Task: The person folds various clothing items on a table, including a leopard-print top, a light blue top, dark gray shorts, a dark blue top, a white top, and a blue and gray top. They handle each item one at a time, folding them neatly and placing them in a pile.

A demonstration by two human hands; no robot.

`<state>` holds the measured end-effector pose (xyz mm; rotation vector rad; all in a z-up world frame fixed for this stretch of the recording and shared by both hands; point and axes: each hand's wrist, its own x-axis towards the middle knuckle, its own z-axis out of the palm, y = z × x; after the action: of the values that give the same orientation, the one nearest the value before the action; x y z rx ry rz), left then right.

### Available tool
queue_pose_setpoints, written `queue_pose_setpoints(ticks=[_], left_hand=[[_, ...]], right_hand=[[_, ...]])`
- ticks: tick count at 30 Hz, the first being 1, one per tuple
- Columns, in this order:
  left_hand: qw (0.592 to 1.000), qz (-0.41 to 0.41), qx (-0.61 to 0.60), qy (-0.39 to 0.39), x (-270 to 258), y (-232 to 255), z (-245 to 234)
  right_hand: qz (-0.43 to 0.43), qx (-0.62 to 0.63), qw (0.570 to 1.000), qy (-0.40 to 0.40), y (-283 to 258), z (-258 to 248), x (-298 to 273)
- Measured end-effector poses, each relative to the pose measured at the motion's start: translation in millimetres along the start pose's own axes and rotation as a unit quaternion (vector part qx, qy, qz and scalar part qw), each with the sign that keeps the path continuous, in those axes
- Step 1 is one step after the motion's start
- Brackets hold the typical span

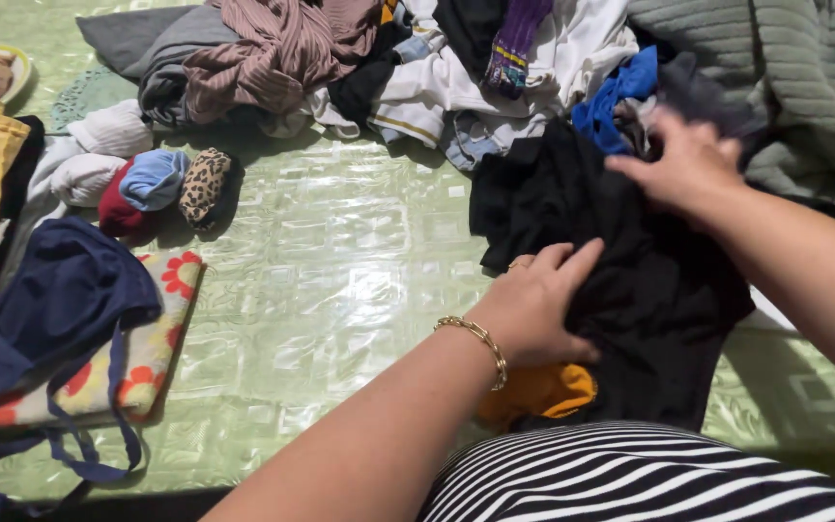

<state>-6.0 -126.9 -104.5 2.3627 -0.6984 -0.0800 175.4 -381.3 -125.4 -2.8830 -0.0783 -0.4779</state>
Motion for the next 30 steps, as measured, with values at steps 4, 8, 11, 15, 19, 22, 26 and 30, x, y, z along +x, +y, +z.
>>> queue_pose_setpoints(ticks=[4,8,11,15,19,22,26,30], left_hand=[[0.997,0.013,0.076,0.004,-3.9,3.7,-4.6],[0.998,0.005,0.052,0.029,2.3,-8.6,-0.6],[0.998,0.005,0.047,0.036,26.0,-31.5,22.1],[0.996,-0.072,0.054,0.017,59.4,-28.7,37.3],[0.996,-0.084,0.035,-0.009,82.2,-23.0,45.4],[0.997,0.062,0.026,0.022,84.1,-41.4,51.4],[0.984,0.165,-0.072,0.002,47.2,-52.1,24.7],[0.915,-0.004,-0.366,-0.167,-5.7,-52.8,-25.4]], right_hand=[[0.018,0.032,0.997,-0.071,-9.0,-10.7,14.1],[0.086,0.294,0.945,-0.116,-29.5,-25.4,15.4],[0.064,0.389,0.912,-0.111,-63.2,-59.3,-6.9],[-0.132,0.458,0.875,-0.088,-115.5,-102.2,-44.1],[-0.182,0.432,0.877,-0.106,-150.8,-124.5,-74.2],[-0.3,0.481,0.805,-0.173,-162.2,-113.2,-84.1],[-0.247,0.48,0.808,-0.236,-174.0,-99.9,-93.9],[-0.317,0.273,0.908,0.026,-166.5,-72.9,-115.5]])
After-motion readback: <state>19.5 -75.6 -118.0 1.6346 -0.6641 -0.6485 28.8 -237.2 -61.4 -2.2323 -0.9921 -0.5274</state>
